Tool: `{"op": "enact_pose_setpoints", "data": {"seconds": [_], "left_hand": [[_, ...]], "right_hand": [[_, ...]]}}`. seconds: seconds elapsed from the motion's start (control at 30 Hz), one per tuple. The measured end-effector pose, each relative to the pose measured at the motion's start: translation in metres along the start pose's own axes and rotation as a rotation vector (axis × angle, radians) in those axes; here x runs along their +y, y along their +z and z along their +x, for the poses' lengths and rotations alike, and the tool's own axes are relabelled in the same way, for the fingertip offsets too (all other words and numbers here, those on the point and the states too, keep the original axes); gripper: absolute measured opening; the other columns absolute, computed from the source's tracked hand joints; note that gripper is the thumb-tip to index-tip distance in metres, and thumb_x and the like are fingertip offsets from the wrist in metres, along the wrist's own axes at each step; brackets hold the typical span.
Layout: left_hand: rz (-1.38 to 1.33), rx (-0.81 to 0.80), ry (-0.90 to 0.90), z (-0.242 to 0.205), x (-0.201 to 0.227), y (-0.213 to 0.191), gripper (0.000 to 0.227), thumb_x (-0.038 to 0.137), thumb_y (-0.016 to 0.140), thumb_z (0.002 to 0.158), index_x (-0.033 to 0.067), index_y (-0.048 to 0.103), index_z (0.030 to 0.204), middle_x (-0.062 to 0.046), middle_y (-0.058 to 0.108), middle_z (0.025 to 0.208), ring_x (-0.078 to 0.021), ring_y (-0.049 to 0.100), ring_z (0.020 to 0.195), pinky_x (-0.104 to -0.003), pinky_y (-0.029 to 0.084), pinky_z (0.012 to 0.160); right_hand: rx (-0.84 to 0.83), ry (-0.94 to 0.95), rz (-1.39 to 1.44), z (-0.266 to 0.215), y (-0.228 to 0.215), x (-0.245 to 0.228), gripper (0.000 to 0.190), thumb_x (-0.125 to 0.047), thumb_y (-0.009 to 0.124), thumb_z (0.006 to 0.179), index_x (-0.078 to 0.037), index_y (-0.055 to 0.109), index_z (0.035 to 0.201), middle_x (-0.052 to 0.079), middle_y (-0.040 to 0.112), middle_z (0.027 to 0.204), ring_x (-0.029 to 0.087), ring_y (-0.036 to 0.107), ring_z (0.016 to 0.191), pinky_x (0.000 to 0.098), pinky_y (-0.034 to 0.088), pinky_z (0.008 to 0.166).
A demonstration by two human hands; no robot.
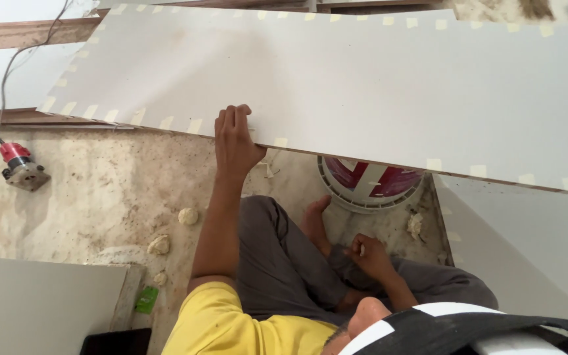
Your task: The person sits on the floor and applies small pieces of putty to the edges of a white board resting on a bucket. They repeatedly tear off small pieces of putty and press them along the board's edge to fill gaps.
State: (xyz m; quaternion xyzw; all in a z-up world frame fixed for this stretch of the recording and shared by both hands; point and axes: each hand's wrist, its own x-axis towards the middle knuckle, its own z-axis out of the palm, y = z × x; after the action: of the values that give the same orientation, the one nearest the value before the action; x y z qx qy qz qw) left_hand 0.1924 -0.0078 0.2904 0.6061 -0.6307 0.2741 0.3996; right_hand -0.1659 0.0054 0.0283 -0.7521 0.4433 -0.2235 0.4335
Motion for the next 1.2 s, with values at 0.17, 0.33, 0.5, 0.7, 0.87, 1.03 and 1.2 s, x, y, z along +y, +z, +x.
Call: {"op": "enact_pose_setpoints", "data": {"seconds": [0.17, 0.33, 0.5, 0.7, 0.87, 1.03, 1.2], "left_hand": [[-0.011, -0.099, -0.041, -0.016, -0.023, 0.018, 0.034, 0.008, 0.080, 0.078, 0.0059, 0.057, 0.104, -0.009, 0.066, 0.100, -0.0288, 0.062, 0.099, -0.042, 0.050, 0.091], [-0.016, -0.148, -0.097, -0.005, -0.011, 0.001, 0.053, 0.025, 0.092, 0.074, -0.0015, 0.060, 0.106, -0.016, 0.064, 0.096, -0.0293, 0.062, 0.093, -0.046, 0.052, 0.089], [-0.105, -0.431, -0.256, 0.007, 0.001, -0.042, 0.067, 0.038, 0.099, 0.065, -0.0047, 0.066, 0.104, -0.018, 0.064, 0.103, -0.0333, 0.061, 0.095, -0.044, 0.052, 0.089], [-0.087, -0.568, -0.579, 0.011, -0.026, -0.014, 0.026, 0.029, 0.074, 0.092, 0.0036, 0.073, 0.100, -0.008, 0.071, 0.100, -0.0205, 0.069, 0.084, -0.037, 0.062, 0.083], [0.144, -0.259, -0.082, -0.018, -0.049, 0.014, 0.029, 0.027, 0.057, 0.107, 0.0051, 0.065, 0.091, -0.009, 0.069, 0.089, -0.0224, 0.064, 0.077, -0.040, 0.054, 0.068], [-0.224, -0.324, -0.462, 0.000, -0.028, -0.020, 0.031, 0.030, 0.065, 0.100, 0.0047, 0.066, 0.117, -0.011, 0.066, 0.102, -0.0200, 0.067, 0.072, -0.032, 0.058, 0.063], [-0.238, -0.258, -0.206, -0.020, -0.040, -0.008, 0.009, 0.023, 0.079, 0.091, 0.0154, 0.082, 0.094, -0.003, 0.082, 0.098, -0.0124, 0.075, 0.079, -0.025, 0.060, 0.072]], "right_hand": [[-0.012, -0.059, -0.005, -0.005, 0.000, 0.001, 0.032, -0.017, 0.085, 0.076, -0.005, 0.056, 0.075, 0.005, 0.063, 0.065, 0.019, 0.060, 0.056, 0.0356, 0.049, 0.057], [-0.060, -0.127, 0.094, -0.004, 0.003, 0.013, 0.026, -0.013, 0.080, 0.079, -0.006, 0.055, 0.079, 0.005, 0.061, 0.069, 0.015, 0.062, 0.064, 0.0334, 0.052, 0.061], [-0.082, -0.094, 0.077, -0.009, -0.001, 0.003, 0.028, -0.014, 0.084, 0.079, -0.005, 0.057, 0.080, 0.006, 0.062, 0.070, 0.017, 0.059, 0.063, 0.0347, 0.049, 0.060], [-0.105, -0.125, 0.075, -0.008, -0.004, -0.007, 0.020, -0.017, 0.080, 0.082, -0.006, 0.065, 0.089, 0.006, 0.072, 0.077, 0.019, 0.068, 0.069, 0.0358, 0.053, 0.065], [-0.098, -0.154, 0.132, -0.010, -0.004, -0.004, 0.008, -0.011, 0.059, 0.098, -0.004, 0.064, 0.097, 0.008, 0.076, 0.082, 0.020, 0.075, 0.078, 0.0351, 0.057, 0.073], [-0.101, -0.078, 0.150, -0.013, -0.006, -0.008, 0.010, -0.010, 0.058, 0.099, -0.003, 0.065, 0.101, 0.010, 0.076, 0.083, 0.021, 0.075, 0.076, 0.0356, 0.058, 0.073], [-0.162, -0.099, 0.110, -0.011, 0.001, 0.003, 0.012, -0.010, 0.060, 0.097, -0.003, 0.067, 0.104, 0.010, 0.078, 0.087, 0.021, 0.076, 0.080, 0.0363, 0.059, 0.075]]}}
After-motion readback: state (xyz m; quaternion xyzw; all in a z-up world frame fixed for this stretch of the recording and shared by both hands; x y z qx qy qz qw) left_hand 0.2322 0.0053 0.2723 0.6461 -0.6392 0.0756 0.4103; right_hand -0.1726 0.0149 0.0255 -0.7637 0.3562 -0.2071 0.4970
